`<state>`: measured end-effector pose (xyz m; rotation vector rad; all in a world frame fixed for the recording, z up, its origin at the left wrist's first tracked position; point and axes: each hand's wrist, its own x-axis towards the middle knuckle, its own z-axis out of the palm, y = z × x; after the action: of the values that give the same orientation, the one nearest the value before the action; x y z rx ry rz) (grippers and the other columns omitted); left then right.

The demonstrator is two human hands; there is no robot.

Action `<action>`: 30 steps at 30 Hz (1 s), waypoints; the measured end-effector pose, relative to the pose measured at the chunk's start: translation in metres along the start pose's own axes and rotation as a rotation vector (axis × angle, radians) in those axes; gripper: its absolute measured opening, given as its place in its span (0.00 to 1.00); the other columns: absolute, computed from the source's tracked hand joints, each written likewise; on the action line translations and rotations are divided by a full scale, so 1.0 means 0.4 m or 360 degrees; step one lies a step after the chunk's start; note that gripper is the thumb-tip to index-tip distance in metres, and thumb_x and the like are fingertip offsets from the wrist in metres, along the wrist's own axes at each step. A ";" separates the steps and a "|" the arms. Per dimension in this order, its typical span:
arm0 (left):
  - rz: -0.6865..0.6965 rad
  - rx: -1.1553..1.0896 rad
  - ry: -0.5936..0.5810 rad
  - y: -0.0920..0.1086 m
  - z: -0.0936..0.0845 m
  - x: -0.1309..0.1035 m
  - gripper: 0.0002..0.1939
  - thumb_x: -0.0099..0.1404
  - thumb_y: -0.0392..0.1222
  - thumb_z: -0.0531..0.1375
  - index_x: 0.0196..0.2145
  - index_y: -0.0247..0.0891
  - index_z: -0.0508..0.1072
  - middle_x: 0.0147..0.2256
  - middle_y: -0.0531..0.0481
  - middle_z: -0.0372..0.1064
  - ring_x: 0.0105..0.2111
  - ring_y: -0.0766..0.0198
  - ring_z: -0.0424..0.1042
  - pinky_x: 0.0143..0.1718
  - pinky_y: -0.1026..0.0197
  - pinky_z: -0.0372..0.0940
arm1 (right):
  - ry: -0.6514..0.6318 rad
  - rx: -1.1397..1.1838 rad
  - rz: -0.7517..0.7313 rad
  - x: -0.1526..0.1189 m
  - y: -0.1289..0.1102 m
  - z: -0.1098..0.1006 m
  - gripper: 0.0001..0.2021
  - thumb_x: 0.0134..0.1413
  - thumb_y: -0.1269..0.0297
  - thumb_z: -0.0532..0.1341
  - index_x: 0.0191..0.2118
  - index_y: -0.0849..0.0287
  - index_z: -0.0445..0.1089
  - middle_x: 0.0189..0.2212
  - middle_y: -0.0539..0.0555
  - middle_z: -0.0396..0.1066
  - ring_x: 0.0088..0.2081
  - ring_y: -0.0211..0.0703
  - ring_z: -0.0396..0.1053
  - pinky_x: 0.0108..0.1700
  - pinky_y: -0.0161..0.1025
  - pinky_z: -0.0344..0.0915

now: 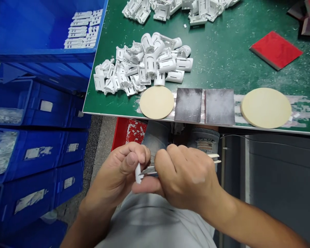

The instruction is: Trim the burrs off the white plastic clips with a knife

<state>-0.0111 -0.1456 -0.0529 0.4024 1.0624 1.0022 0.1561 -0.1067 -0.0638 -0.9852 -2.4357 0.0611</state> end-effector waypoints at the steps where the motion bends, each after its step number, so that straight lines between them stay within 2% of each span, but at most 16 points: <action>1: -0.0004 0.0026 -0.0001 0.000 -0.001 0.000 0.15 0.61 0.53 0.68 0.29 0.38 0.78 0.25 0.52 0.67 0.25 0.67 0.63 0.28 0.63 0.55 | 0.0002 -0.0014 0.0001 0.000 0.001 -0.002 0.32 0.69 0.40 0.40 0.19 0.55 0.58 0.16 0.47 0.52 0.21 0.38 0.48 0.25 0.42 0.43; 8: 0.0006 0.0080 0.0019 -0.002 0.003 -0.001 0.15 0.61 0.54 0.68 0.29 0.39 0.78 0.25 0.52 0.68 0.25 0.66 0.63 0.27 0.62 0.54 | -0.0017 -0.0023 -0.0026 -0.002 0.007 -0.008 0.31 0.69 0.42 0.40 0.19 0.55 0.57 0.16 0.48 0.53 0.20 0.39 0.49 0.25 0.42 0.44; 19: 0.0018 0.0061 0.0041 0.000 0.009 0.000 0.14 0.63 0.53 0.67 0.29 0.39 0.77 0.26 0.53 0.65 0.26 0.68 0.59 0.29 0.63 0.52 | 0.0079 -0.0017 -0.0046 -0.007 0.007 -0.007 0.31 0.70 0.44 0.43 0.18 0.55 0.57 0.15 0.48 0.53 0.20 0.40 0.47 0.26 0.42 0.42; 24: -0.0001 0.0050 -0.0071 -0.020 0.008 -0.004 0.14 0.65 0.52 0.66 0.31 0.39 0.77 0.26 0.54 0.65 0.26 0.68 0.62 0.29 0.64 0.54 | 0.0155 0.0202 -0.0053 -0.034 -0.001 0.009 0.29 0.71 0.47 0.45 0.19 0.54 0.57 0.15 0.47 0.52 0.21 0.40 0.46 0.26 0.44 0.41; 26: 0.0148 0.0137 -0.0055 -0.026 0.007 -0.009 0.13 0.67 0.51 0.64 0.32 0.40 0.76 0.26 0.54 0.66 0.26 0.68 0.64 0.29 0.64 0.57 | 0.0218 0.0565 0.0013 -0.052 -0.005 0.018 0.27 0.69 0.45 0.48 0.20 0.54 0.55 0.15 0.46 0.49 0.21 0.39 0.45 0.27 0.45 0.39; 27: 0.0294 0.0249 0.0000 -0.023 0.007 -0.008 0.11 0.68 0.49 0.63 0.32 0.40 0.75 0.27 0.54 0.66 0.27 0.67 0.65 0.30 0.64 0.58 | 0.0234 0.0774 0.0077 -0.058 -0.004 0.020 0.27 0.69 0.44 0.48 0.21 0.54 0.54 0.16 0.45 0.48 0.21 0.38 0.45 0.26 0.44 0.39; 29: 0.0752 0.0632 0.0158 0.004 0.008 0.003 0.06 0.69 0.43 0.63 0.33 0.41 0.75 0.30 0.54 0.68 0.30 0.67 0.67 0.32 0.64 0.60 | 0.0169 0.1098 0.0256 -0.060 0.004 0.013 0.26 0.68 0.41 0.45 0.25 0.55 0.55 0.17 0.43 0.49 0.20 0.35 0.47 0.25 0.41 0.43; 30: 0.1032 0.0871 0.0235 0.030 0.009 0.017 0.04 0.68 0.40 0.64 0.34 0.41 0.75 0.31 0.54 0.70 0.32 0.66 0.68 0.34 0.64 0.62 | 0.0054 0.1229 0.0388 -0.056 0.012 0.003 0.25 0.69 0.42 0.45 0.28 0.55 0.57 0.19 0.43 0.51 0.21 0.34 0.50 0.24 0.38 0.46</action>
<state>-0.0130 -0.1330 -0.0467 1.1887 1.3771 1.3112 0.1721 -0.1179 -0.0757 -0.8792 -1.9598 0.9733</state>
